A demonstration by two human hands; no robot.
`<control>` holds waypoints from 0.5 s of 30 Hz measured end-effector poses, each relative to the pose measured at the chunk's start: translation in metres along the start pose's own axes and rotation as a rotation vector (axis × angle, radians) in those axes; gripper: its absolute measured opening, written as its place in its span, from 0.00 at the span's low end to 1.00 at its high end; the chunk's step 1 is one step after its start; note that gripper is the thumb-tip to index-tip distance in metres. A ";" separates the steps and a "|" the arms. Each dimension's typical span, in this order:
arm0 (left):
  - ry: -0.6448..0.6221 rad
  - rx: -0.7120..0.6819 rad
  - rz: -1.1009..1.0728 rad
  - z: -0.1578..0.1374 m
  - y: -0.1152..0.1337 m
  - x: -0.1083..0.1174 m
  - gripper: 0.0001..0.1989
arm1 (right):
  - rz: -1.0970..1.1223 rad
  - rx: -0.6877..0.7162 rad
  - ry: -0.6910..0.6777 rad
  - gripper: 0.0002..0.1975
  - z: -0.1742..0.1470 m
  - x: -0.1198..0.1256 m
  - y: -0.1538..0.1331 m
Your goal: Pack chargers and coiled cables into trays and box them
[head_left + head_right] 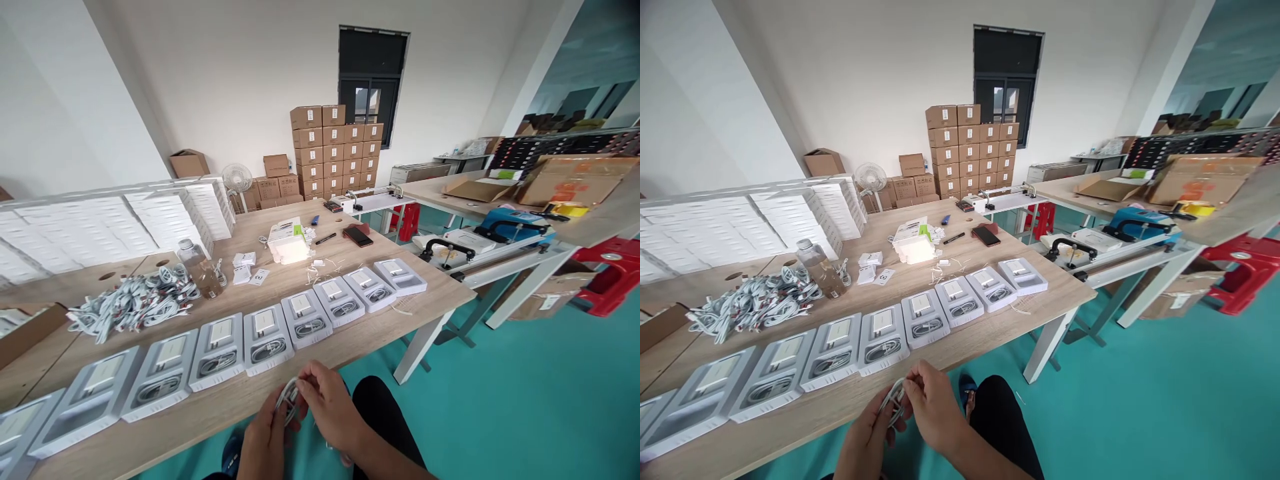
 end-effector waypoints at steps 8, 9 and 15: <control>-0.033 -0.001 -0.344 0.001 -0.002 -0.006 0.24 | 0.136 -0.073 0.172 0.12 -0.009 0.010 0.023; -0.049 0.004 -0.362 0.001 -0.002 -0.009 0.24 | 0.134 -0.087 0.182 0.16 -0.010 0.013 0.023; -0.112 0.005 -0.318 0.004 -0.003 -0.028 0.23 | 0.323 -0.028 -0.070 0.13 -0.009 0.017 0.011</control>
Point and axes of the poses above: each hand's wrist, its own z-axis towards the middle knuckle, its own x-axis out of the back of the hand, y = z × x, the point moved 8 cm from there along z, towards the middle knuckle, and after that the axes turned 14 degrees about -z, right-handed, at the moved point
